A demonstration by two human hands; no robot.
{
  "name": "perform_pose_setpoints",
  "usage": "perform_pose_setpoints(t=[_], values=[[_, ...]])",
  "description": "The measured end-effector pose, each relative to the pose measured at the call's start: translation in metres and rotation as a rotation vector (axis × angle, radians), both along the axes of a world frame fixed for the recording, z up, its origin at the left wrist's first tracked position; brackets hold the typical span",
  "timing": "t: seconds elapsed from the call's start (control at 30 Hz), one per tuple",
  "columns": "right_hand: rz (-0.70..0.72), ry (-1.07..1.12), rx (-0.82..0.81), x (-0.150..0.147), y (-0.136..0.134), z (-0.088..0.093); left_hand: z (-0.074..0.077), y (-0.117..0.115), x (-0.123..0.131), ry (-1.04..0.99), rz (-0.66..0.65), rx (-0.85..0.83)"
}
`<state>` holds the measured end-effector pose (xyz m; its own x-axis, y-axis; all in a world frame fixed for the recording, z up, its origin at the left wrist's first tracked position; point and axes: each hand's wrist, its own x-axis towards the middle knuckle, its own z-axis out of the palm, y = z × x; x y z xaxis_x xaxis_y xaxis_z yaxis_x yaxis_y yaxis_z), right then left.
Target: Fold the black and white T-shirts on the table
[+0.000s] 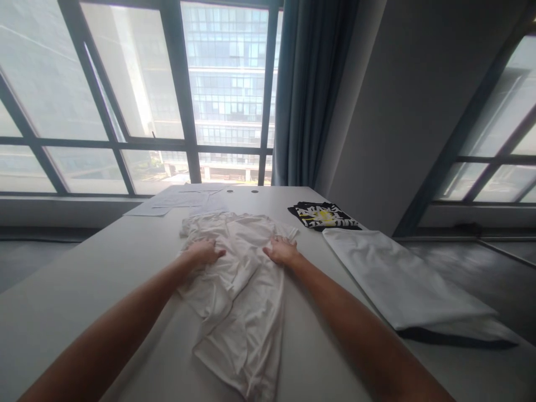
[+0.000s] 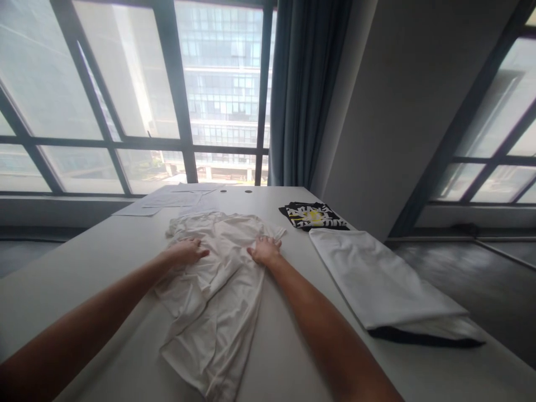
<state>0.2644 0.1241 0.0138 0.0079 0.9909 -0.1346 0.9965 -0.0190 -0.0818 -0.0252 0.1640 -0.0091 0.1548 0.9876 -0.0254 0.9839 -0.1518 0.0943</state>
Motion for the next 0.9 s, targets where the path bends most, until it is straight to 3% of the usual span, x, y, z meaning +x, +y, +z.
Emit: perform_pose_setpoints(t=[0.23, 0.4, 0.57, 0.73, 0.9], values=[[-0.015, 0.022, -0.015, 0.057, 0.029, -0.012, 0.001, -0.004, -0.021, -0.060, -0.006, -0.015], [0.014, 0.015, -0.013, 0.079, 0.061, -0.013, 0.007, -0.005, -0.004, -0.053, 0.006, -0.104], [0.063, -0.041, 0.040, 0.090, 0.093, -0.015, -0.003, 0.002, 0.017, -0.054, -0.009, -0.068], [0.010, -0.190, 0.259, 0.076, 0.109, -0.010, -0.004, 0.022, 0.033, -0.056, 0.000, -0.045], [0.112, -0.155, 0.422, 0.035, 0.073, 0.004, 0.002, 0.015, 0.041, -0.136, -0.071, 0.178]])
